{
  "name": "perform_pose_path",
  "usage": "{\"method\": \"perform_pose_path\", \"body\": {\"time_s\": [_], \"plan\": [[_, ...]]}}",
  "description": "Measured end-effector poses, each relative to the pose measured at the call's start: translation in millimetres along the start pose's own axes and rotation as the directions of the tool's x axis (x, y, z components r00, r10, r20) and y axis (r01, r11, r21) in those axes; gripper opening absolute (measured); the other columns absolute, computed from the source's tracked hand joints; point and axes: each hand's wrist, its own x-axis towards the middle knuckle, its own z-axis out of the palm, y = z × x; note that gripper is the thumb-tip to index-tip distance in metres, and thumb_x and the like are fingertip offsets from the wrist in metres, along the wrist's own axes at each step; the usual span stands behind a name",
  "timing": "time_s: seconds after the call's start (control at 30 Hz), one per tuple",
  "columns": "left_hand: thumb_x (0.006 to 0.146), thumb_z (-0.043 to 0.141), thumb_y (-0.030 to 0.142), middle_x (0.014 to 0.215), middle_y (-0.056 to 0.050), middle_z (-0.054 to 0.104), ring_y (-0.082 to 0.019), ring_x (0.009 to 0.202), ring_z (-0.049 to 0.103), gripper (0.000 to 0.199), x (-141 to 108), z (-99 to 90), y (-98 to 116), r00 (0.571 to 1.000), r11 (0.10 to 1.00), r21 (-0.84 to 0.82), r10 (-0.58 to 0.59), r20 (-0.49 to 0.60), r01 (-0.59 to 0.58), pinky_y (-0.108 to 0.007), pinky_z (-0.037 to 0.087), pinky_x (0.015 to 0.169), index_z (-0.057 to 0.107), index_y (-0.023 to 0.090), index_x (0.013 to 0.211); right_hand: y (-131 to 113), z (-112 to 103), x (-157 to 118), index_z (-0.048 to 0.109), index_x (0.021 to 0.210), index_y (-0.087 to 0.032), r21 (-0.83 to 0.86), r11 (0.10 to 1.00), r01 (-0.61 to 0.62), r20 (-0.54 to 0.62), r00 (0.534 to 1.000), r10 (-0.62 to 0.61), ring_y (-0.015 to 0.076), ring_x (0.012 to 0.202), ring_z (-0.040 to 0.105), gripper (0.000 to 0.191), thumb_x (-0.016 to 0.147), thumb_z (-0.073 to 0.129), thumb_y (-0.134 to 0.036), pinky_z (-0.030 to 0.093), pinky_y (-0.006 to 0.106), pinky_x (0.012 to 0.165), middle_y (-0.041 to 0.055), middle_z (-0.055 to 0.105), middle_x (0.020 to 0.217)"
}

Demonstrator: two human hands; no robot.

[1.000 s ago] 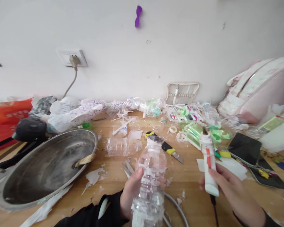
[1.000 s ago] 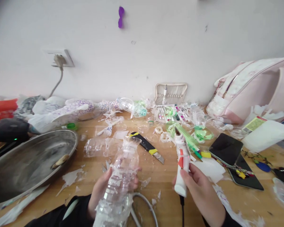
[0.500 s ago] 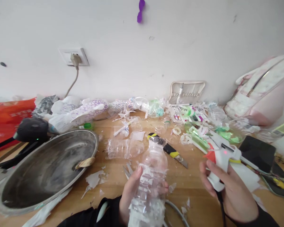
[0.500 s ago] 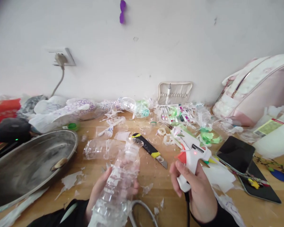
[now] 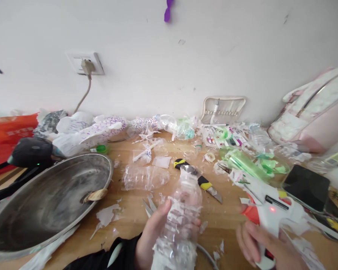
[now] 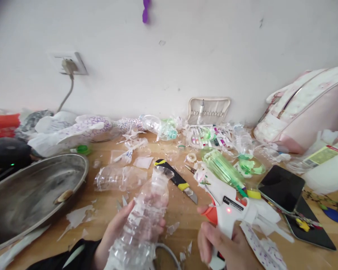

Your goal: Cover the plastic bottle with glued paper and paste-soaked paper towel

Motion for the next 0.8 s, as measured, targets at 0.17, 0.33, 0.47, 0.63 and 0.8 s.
{"method": "perform_pose_path", "body": {"time_s": [0.17,0.33,0.47,0.63,0.8], "plan": [[0.066,0.067,0.042,0.081,-0.005,0.067,-0.020,0.072,0.062,0.049,-3.8,9.4,-10.2,0.992,0.985,0.131,0.119,-0.044,-0.112,-0.029,0.044,0.068,0.057,0.020,0.108,3.6,15.7,0.0,0.057,0.069,-0.017,0.005,0.997,-0.074,-0.219,0.973,0.074,0.0103,0.043,0.045,0.031,0.063,0.071,-0.043,0.036,0.022,0.040,-0.0007,0.057,0.051],[0.069,0.065,0.042,0.100,-0.005,0.064,-0.022,0.094,0.058,0.044,-4.2,2.2,-18.3,0.970,0.938,0.278,0.233,-0.062,-0.208,-0.031,0.040,0.082,0.056,0.024,0.109,13.6,24.6,-1.4,0.061,0.080,-0.016,0.118,0.984,-0.131,-0.227,0.962,0.155,0.0116,0.048,0.051,0.040,0.053,0.078,-0.040,0.042,0.023,0.043,0.0014,0.062,0.061],[0.066,0.068,0.040,0.114,-0.003,0.059,-0.023,0.111,0.048,0.051,-6.1,-0.5,-23.0,0.962,0.908,0.366,0.255,-0.094,-0.205,-0.032,0.031,0.095,0.055,0.028,0.113,21.6,27.2,-2.3,0.063,0.079,-0.015,0.147,0.981,-0.127,-0.239,0.958,0.160,0.0096,0.048,0.053,0.038,0.050,0.081,-0.032,0.043,0.021,0.046,0.0008,0.063,0.064],[0.066,0.068,0.040,0.113,-0.003,0.060,-0.024,0.109,0.050,0.054,-7.6,5.1,-27.5,0.971,0.929,0.321,0.221,-0.086,-0.183,-0.036,0.030,0.096,0.051,0.030,0.116,20.2,31.6,-5.4,0.063,0.075,-0.015,0.155,0.984,-0.089,-0.271,0.954,0.129,0.0080,0.044,0.050,0.035,0.050,0.081,-0.032,0.040,0.019,0.043,-0.0005,0.062,0.062],[0.064,0.069,0.040,0.104,-0.007,0.064,-0.027,0.099,0.056,0.052,-7.1,16.1,-27.8,0.981,0.953,0.245,0.191,-0.036,-0.177,-0.041,0.036,0.090,0.052,0.027,0.112,20.9,32.7,-7.0,0.062,0.079,-0.015,0.165,0.983,-0.086,-0.276,0.952,0.130,0.0084,0.046,0.050,0.035,0.053,0.080,-0.031,0.039,0.020,0.044,-0.0012,0.062,0.063]]}}
